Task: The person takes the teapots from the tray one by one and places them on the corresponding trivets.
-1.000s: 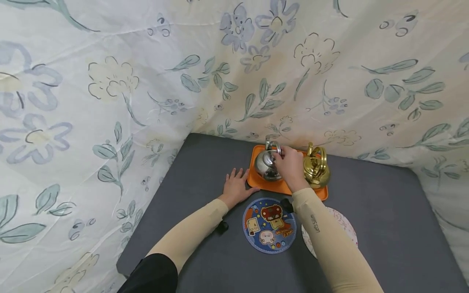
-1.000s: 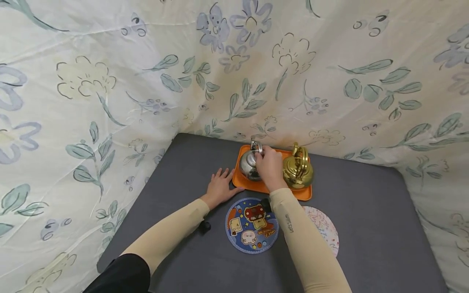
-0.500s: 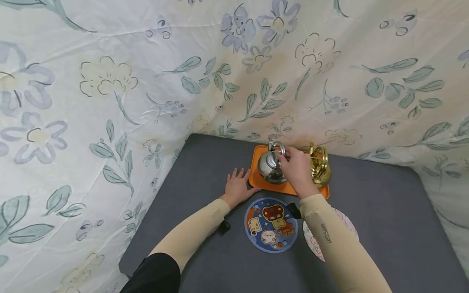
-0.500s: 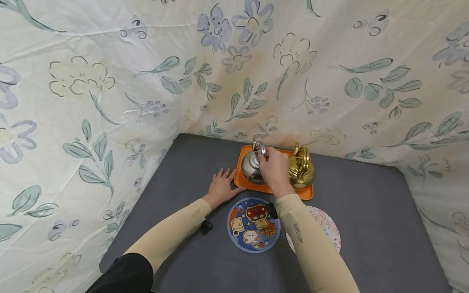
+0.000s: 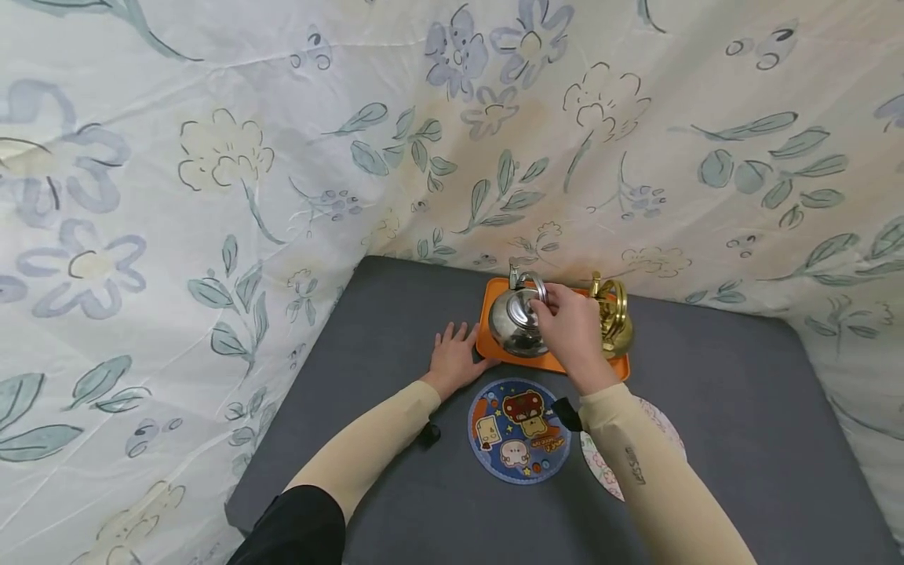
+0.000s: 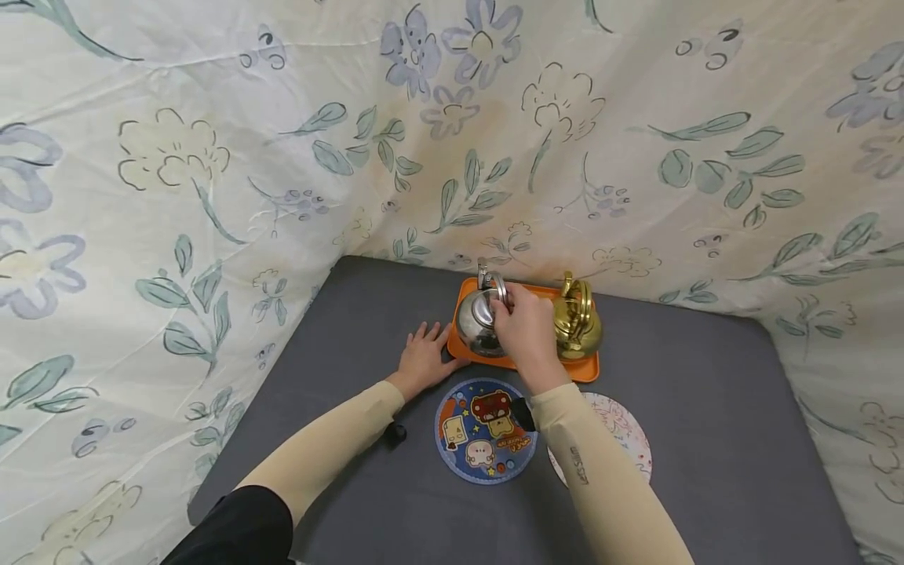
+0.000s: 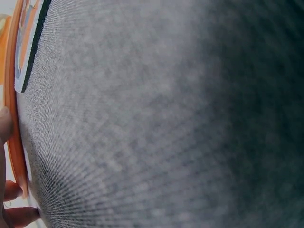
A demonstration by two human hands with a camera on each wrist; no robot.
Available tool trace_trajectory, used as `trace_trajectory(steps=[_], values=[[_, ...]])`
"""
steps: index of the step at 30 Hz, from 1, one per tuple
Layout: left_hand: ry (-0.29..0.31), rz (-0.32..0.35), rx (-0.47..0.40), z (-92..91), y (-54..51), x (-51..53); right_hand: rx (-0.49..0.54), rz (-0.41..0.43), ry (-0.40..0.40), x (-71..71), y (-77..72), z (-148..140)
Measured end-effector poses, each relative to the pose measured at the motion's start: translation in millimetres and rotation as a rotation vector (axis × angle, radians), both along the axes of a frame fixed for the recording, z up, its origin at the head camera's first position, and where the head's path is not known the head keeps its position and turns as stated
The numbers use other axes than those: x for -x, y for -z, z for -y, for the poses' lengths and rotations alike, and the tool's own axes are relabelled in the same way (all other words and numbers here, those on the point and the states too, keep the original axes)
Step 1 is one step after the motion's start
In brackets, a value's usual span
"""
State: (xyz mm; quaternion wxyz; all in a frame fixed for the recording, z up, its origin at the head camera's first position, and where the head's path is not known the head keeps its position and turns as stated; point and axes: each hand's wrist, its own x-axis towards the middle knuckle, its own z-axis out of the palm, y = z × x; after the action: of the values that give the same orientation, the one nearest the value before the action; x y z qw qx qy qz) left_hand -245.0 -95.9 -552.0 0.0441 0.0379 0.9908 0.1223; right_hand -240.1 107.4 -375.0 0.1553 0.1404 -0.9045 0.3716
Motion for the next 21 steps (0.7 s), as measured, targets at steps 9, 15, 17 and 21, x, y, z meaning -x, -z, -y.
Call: trace_trajectory(steps=[9,15,17,21], values=[[0.0,0.012,0.023,1.4,-0.8,-2.1,0.017,0.018,-0.022,-20.9,-8.7,-2],[0.009,0.012,0.03,1.9,1.0,-4.6,0.011,-0.001,-0.021,-37.7,-12.5,-6],[0.01,0.017,0.029,2.0,1.5,-5.3,0.009,-0.014,-0.019,-42.3,-12.9,-7],[0.013,0.013,0.023,2.5,1.8,-6.9,0.012,-0.018,-0.03,-51.2,-13.7,-7]])
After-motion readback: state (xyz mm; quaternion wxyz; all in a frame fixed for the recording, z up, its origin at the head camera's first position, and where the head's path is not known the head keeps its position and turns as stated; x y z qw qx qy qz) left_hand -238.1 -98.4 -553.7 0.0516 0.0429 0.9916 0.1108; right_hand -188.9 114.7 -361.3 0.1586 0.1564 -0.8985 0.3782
